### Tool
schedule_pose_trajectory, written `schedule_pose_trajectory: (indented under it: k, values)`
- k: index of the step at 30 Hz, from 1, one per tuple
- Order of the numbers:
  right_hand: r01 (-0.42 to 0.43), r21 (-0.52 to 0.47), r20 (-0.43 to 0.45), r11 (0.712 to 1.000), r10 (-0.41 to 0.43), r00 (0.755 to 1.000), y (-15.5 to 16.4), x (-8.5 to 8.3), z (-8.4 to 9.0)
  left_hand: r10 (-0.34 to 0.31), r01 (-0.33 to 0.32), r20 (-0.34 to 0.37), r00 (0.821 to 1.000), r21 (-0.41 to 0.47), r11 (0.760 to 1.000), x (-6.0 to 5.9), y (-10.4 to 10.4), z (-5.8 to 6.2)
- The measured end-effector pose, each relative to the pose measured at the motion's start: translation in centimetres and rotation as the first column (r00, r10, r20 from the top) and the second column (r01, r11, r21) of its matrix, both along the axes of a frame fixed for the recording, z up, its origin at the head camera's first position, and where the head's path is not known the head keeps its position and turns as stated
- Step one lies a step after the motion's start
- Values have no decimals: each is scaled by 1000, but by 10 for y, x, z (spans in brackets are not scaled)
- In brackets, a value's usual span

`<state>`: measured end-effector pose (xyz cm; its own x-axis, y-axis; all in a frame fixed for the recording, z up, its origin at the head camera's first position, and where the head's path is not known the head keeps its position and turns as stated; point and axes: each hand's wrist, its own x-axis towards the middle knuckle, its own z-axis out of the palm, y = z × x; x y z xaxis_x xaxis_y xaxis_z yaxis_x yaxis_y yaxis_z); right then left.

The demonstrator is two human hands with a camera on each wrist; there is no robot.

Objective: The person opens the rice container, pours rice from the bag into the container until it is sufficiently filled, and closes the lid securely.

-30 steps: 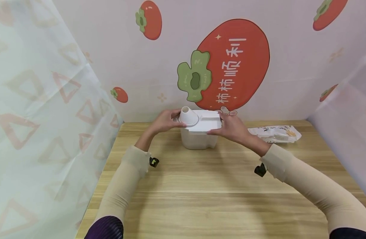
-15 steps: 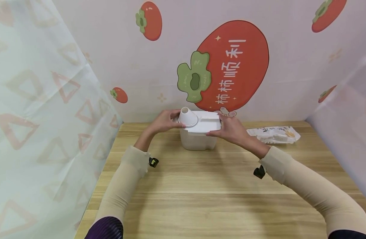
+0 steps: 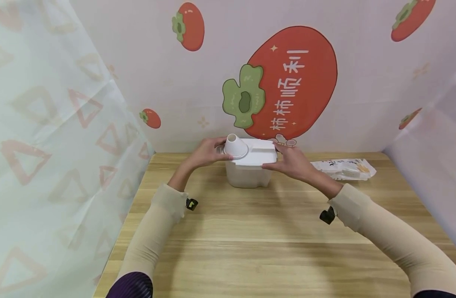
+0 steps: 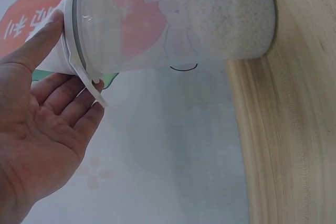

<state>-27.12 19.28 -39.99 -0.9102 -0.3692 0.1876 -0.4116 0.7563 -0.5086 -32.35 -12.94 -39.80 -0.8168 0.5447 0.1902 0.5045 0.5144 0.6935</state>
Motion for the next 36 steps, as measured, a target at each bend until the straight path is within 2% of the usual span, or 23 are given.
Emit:
schedule_pose_trajectory:
  k: [11,17,23,26,29,36]
  values:
    - [-66,-119,99,991,78,992,21,-6,-3,44,-45,-44,998,-23,999,8,0,9]
    - [-99,-170,136,980,123,983,30,-9,-5,46,-46,-110,993,4,999,13,4,18]
    - [-114,-207,168,972,150,974,36,-12,-7,11,-5,-213,977,30,1000,24,12,33]
    - [-116,-214,168,970,153,974,38,-14,-9,-12,3,-277,961,-33,999,30,20,40]
    - [-115,-213,163,970,152,975,39,-16,-10,-32,-24,-341,939,-157,987,34,29,46]
    - [-103,-218,176,970,143,974,40,-20,-13,-126,-81,-458,880,-405,911,44,59,47]
